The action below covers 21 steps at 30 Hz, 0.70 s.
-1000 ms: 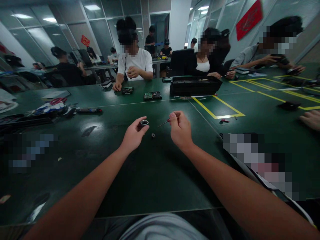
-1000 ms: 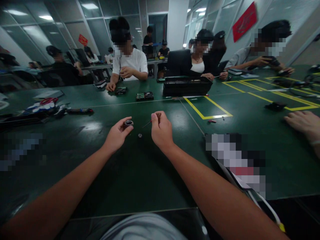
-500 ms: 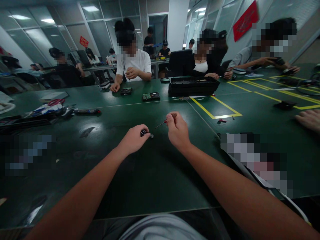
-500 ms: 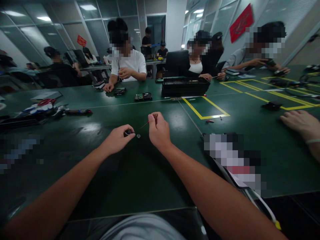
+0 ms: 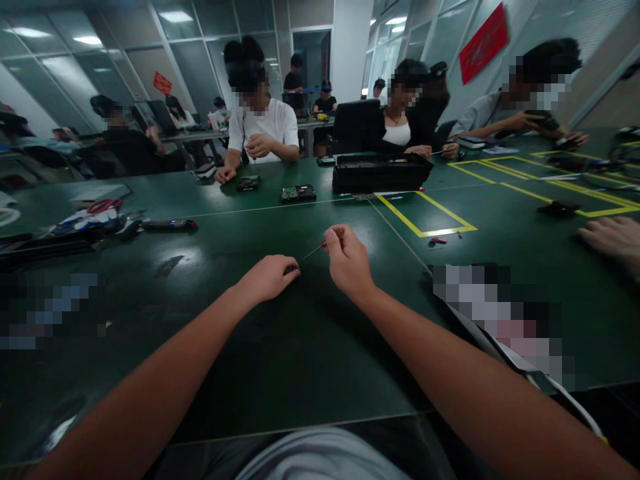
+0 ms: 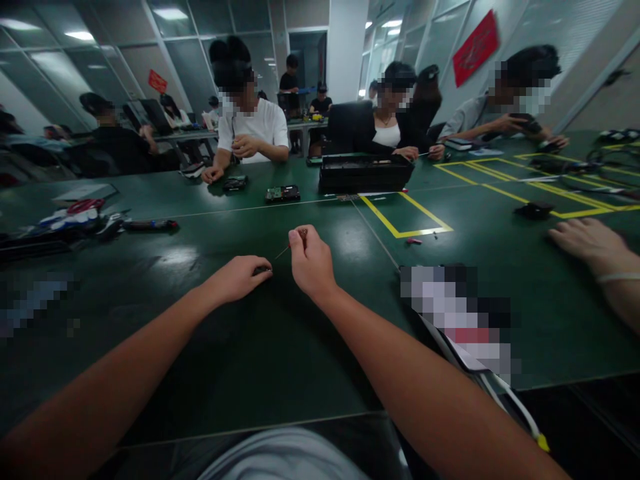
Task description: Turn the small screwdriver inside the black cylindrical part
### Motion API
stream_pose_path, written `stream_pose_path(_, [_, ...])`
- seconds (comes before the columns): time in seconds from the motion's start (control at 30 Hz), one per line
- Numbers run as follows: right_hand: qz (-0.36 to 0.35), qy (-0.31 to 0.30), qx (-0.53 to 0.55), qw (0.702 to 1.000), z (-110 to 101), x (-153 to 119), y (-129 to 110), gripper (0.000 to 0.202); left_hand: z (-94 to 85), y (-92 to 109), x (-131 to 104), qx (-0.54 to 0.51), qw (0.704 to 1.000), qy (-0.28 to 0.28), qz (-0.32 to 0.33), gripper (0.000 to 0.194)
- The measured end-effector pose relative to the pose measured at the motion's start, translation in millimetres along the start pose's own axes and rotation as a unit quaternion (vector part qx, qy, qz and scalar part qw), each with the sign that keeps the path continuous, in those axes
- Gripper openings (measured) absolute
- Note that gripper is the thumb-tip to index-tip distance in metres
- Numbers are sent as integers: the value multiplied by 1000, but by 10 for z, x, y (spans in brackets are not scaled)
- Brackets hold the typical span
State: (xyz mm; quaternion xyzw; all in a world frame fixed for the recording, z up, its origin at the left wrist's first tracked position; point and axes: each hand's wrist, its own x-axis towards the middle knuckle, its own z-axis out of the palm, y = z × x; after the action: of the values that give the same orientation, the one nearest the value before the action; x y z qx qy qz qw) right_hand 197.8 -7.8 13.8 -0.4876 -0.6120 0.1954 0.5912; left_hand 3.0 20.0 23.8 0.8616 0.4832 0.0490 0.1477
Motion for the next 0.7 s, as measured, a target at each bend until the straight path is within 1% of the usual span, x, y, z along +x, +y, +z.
stream_pose_path(0.07, [1,-5,1,1000,-8,-2,-4,27,-49,-60,-32,-63,997,17,-33,29])
stream_pose_path(0.13, [3,-9,2,1000,-12,-2,-8,28,-103,-133,-80,-128,989,39,-69,28])
stream_pose_path(0.2, [6,-13,0,1000,-11,-1,-9,28,-158,-208,-147,-197,974,62,-96,27])
stream_pose_path(0.27, [7,-15,0,1000,-7,1,-3,29,-214,-283,-237,-275,949,89,-129,30])
stream_pose_path(0.33, [10,-14,4,1000,-3,3,9,30,-275,-360,-356,-372,905,122,-169,32])
stream_pose_path(0.4, [17,-13,7,1000,-2,6,24,30,-350,-439,-504,-480,837,162,-206,27])
stream_pose_path(0.47, [22,-13,8,1000,-5,8,37,30,-442,-514,-682,-571,757,207,-240,17])
stream_pose_path(0.53, [25,-13,8,1000,-8,9,46,30,-544,-588,-882,-621,691,247,-274,11])
stream_pose_path(0.57, [26,-12,8,1000,-9,9,50,30,-593,-631,-989,-628,668,274,-288,11])
stream_pose_path(0.6, [27,-13,8,1000,-10,9,53,30,-636,-683,-1098,-630,657,293,-293,13])
stream_pose_path(0.67, [28,-15,9,999,-9,7,58,29,-699,-822,-1321,-603,645,344,-320,16])
stream_pose_path(0.7, [28,-17,10,999,-7,6,60,29,-719,-910,-1433,-580,650,362,-332,16])
